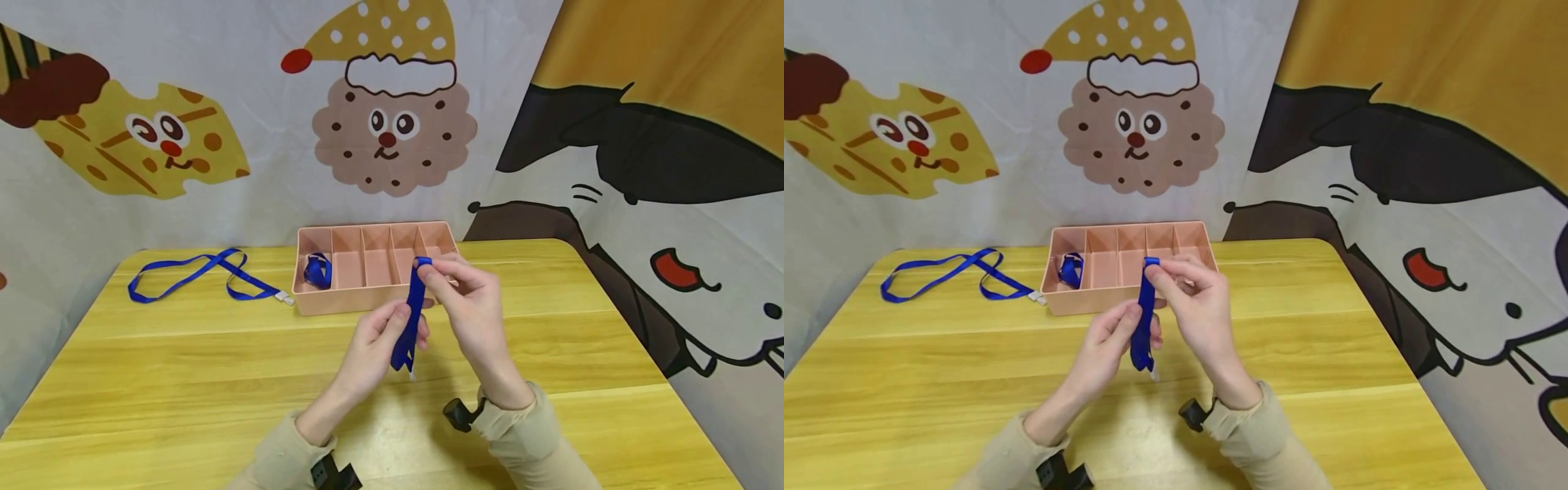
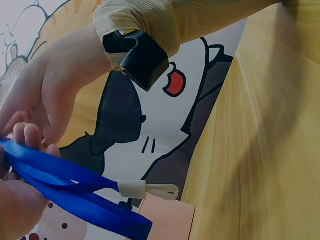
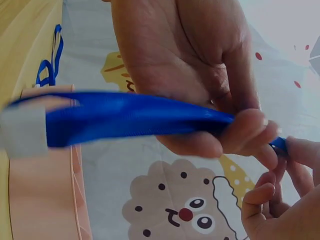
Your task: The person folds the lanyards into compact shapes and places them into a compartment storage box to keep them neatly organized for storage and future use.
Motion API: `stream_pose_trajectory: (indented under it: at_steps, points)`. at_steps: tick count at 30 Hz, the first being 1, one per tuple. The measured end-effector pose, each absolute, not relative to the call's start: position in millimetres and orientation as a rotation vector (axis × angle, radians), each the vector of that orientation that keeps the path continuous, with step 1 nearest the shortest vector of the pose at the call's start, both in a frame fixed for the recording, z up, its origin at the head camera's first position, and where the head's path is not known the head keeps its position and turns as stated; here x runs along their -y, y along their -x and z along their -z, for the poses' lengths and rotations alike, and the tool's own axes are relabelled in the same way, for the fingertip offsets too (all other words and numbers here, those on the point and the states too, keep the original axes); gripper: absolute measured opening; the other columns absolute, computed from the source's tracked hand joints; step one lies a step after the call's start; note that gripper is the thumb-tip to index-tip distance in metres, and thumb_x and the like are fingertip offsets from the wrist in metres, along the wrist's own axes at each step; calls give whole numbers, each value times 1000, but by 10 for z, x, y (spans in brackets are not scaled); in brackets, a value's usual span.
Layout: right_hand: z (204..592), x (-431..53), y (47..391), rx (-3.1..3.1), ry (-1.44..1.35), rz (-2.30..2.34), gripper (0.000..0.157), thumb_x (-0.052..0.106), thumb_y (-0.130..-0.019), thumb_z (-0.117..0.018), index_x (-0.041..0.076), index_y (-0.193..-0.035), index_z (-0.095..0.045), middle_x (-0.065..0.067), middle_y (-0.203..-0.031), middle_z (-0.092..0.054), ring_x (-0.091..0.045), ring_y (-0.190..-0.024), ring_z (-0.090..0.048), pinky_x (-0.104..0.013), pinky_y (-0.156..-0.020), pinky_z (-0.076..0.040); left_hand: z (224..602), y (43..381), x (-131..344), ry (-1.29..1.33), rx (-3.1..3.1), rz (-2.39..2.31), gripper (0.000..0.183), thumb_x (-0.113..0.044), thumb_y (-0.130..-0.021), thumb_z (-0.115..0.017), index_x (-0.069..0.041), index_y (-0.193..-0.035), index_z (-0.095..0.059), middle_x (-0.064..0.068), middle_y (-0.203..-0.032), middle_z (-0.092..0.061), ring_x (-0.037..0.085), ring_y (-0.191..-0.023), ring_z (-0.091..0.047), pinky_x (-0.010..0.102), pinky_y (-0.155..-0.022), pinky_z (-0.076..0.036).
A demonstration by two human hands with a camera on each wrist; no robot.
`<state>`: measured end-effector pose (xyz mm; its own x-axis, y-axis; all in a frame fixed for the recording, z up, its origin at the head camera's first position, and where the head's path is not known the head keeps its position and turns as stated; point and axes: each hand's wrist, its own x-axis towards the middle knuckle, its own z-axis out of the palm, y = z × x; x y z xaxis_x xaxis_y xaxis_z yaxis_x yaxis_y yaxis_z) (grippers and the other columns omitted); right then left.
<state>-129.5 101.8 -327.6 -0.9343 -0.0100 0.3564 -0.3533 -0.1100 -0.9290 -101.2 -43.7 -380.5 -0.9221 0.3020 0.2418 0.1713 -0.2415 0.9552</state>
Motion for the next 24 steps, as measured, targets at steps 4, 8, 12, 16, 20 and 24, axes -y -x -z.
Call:
stream_pose_trajectory:
  at_steps: [4, 8, 12, 16, 20, 24]
  points:
    - [3257, -1052, 1305, 1991, -353, -2107, 35, -6, -97, -69, 26, -91, -83, 11, -90, -78, -3, -75, -61, -17, -64, -51, 3801, 1009, 432, -554, -1927, -2306, 50, -25, -117, -33, 12, -132, -63, 20, -87, -59, 5, -75, -60, 21, -70, -52]
    - [3238, -1077, 1317, 2012, -312, -2101, 34, -6, -96, -69, 24, -88, -83, 12, -89, -79, -2, -79, -67, -17, -69, -54, 3808, 999, 421, -534, -1964, -2286, 46, -24, -116, -36, 10, -129, -65, 4, -82, -53, 5, -70, -54, 20, -63, -45]
    - [3224, -1114, 1336, 2049, -331, -2072, 31, -7, -94, -70, 20, -88, -83, 12, -88, -79, -5, -87, -74, -20, -81, -60, 3813, 992, 410, -532, -2001, -2274, 39, -18, -115, -39, 9, -125, -66, 2, -79, -51, 4, -66, -50, 20, -59, -42]
    - [3219, -1146, 1337, 2081, -355, -2056, 28, -6, -94, -71, 18, -89, -83, 13, -88, -80, -5, -86, -73, -21, -81, -60, 3805, 986, 411, -520, -2011, -2273, 37, -16, -115, -39, 8, -123, -66, 2, -78, -49, 5, -65, -48, 20, -59, -42]
    - [3210, -1174, 1321, 2102, -437, -2076, 31, -6, -93, -72, 24, -92, -81, 14, -88, -78, -5, -85, -71, -20, -81, -61, 3791, 979, 417, -497, -2031, -2275, 36, -16, -115, -41, 7, -122, -67, 1, -77, -49, 5, -65, -48, 20, -59, -41]
    - [3195, -1212, 1309, 2140, -483, -2055, 31, -6, -93, -73, 24, -93, -80, 14, -86, -76, -4, -82, -71, -19, -81, -61, 3801, 981, 418, -501, -2049, -2274, 35, -15, -115, -41, 7, -121, -67, 2, -76, -49, 4, -64, -47, 20, -57, -41]
